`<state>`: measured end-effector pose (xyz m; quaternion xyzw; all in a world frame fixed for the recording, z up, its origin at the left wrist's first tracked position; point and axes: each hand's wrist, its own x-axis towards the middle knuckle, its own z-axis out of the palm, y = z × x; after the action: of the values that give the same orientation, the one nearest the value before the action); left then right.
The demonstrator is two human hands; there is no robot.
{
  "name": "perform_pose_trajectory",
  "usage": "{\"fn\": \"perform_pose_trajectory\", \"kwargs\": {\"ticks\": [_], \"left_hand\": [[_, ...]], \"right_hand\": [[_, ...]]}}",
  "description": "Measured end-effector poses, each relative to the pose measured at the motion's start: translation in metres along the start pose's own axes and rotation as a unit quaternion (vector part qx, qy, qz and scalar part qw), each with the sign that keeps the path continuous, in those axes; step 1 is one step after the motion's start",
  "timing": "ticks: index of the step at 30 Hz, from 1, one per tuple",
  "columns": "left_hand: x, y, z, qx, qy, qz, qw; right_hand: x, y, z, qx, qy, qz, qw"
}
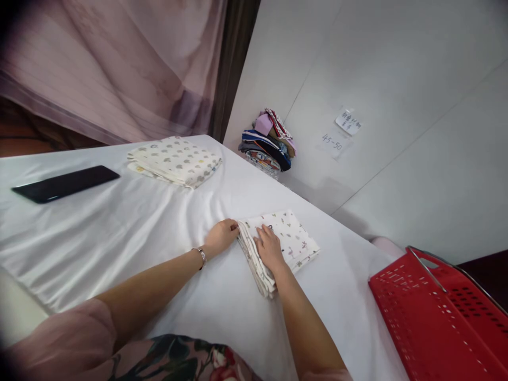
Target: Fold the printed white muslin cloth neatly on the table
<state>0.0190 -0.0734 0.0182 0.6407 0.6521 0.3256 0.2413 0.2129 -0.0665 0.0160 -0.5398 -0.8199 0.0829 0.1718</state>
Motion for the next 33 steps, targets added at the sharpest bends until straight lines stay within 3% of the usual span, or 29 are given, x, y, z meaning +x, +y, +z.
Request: {"fn": "perform_pose_trajectory", "kwargs": {"ticks": [3, 9, 15, 23, 29, 33], "left_hand": [[-0.001, -0.007, -0.006, -0.009, 0.007, -0.010, 1.000], [-0.005, -0.013, -0.012, 0.032, -0.003, 0.038, 0.999], [-0.006, -0.010, -0.010, 0.046, 0.011, 0.044, 0.998], [-0.005, -0.011, -0.007, 0.030, 0.034, 0.021, 0.999], [-0.002, -0.014, -0.006, 0.039, 0.008, 0.129, 0.991], [-0.001, -0.014, -0.008, 0.042, -0.009, 0.117, 0.992]], "right_hand": [[-0.001, 0.001, -0.004, 0.037, -0.007, 0.007, 0.999], [0.000, -0.006, -0.013, 0.055, -0.028, 0.015, 0.998], [0.026, -0.020, -0.020, 0.031, -0.022, -0.048, 0.998], [0.041, -0.017, 0.003, -0.074, -0.105, -0.044, 0.991], [0.040, -0.015, 0.004, -0.072, -0.105, -0.050, 0.991], [0.041, -0.019, 0.001, -0.049, -0.109, -0.036, 0.992]]}}
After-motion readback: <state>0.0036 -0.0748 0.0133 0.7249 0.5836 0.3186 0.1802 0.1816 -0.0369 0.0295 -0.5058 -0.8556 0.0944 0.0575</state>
